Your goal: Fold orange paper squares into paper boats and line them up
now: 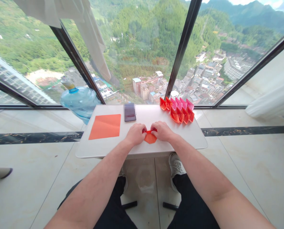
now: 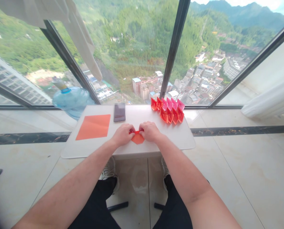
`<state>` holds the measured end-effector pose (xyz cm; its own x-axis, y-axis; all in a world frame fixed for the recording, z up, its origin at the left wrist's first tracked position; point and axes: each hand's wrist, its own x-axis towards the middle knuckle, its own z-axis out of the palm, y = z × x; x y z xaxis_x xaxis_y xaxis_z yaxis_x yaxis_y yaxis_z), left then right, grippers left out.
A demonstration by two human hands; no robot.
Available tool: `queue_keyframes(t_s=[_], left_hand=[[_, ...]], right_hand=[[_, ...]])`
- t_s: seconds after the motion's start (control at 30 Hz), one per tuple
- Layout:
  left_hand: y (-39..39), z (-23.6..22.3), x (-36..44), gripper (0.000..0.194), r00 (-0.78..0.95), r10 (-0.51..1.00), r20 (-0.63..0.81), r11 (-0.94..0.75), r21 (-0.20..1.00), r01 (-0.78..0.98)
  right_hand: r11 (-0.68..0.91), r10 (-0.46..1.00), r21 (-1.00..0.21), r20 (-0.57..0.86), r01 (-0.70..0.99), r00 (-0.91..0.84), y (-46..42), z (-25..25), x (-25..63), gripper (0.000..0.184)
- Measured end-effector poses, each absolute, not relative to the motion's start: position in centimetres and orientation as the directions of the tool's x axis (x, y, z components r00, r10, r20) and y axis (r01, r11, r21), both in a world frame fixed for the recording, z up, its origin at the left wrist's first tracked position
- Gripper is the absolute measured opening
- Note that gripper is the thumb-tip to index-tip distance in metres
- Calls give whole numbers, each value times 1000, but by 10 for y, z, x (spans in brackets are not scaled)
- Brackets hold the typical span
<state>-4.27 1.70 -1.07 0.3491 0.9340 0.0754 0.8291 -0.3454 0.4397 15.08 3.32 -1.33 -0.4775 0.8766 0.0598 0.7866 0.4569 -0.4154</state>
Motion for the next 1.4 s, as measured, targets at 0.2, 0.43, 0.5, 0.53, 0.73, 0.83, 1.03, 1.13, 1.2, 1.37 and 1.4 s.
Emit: queue_keyframes(t_s=[0.2, 0.43, 0.5, 0.53, 0.73, 0.83, 1.03, 1.13, 1.2, 1.37, 1.4], left_hand=[[17, -10, -46, 16, 387, 920, 58, -369, 459, 808], [15, -16, -51, 27, 454, 882, 123, -459, 441, 771], [13, -17, -53, 29, 490, 858, 151, -506, 408, 760], [11, -17, -54, 30, 511, 844, 161, -531, 378, 759], [3, -16, -58, 30, 587, 793, 163, -609, 195, 769], [-2, -13, -57, 30, 602, 786, 142, -618, 141, 773], [-17, -4, -49, 23, 578, 805, 133, -590, 79, 803], [-23, 0, -47, 23, 569, 813, 122, -579, 67, 812], [-27, 1, -45, 24, 569, 816, 100, -576, 55, 816], [-32, 1, -42, 44, 536, 840, 82, -540, 34, 841], [-32, 1, -42, 47, 533, 842, 76, -537, 36, 843]], right_hand=[[496, 853, -417, 70, 761, -517, 34, -13, 158, 10], [538, 837, -444, 179, 716, -517, 31, -22, 172, 18], [573, 817, -397, 211, 717, -537, 28, -25, 175, 20], [591, 806, -369, 222, 718, -549, 26, -26, 176, 21], [677, 735, -215, 247, 703, -632, 16, -28, 185, 27], [702, 711, -204, 256, 683, -655, 13, -26, 189, 29], [727, 687, -199, 240, 657, -686, 9, -20, 191, 28], [733, 679, -184, 233, 655, -696, 7, -19, 192, 28], [738, 674, -173, 236, 652, -700, 7, -20, 193, 27], [759, 646, -136, 277, 637, -711, 7, -22, 193, 31], [762, 642, -133, 283, 634, -713, 7, -22, 193, 32]])
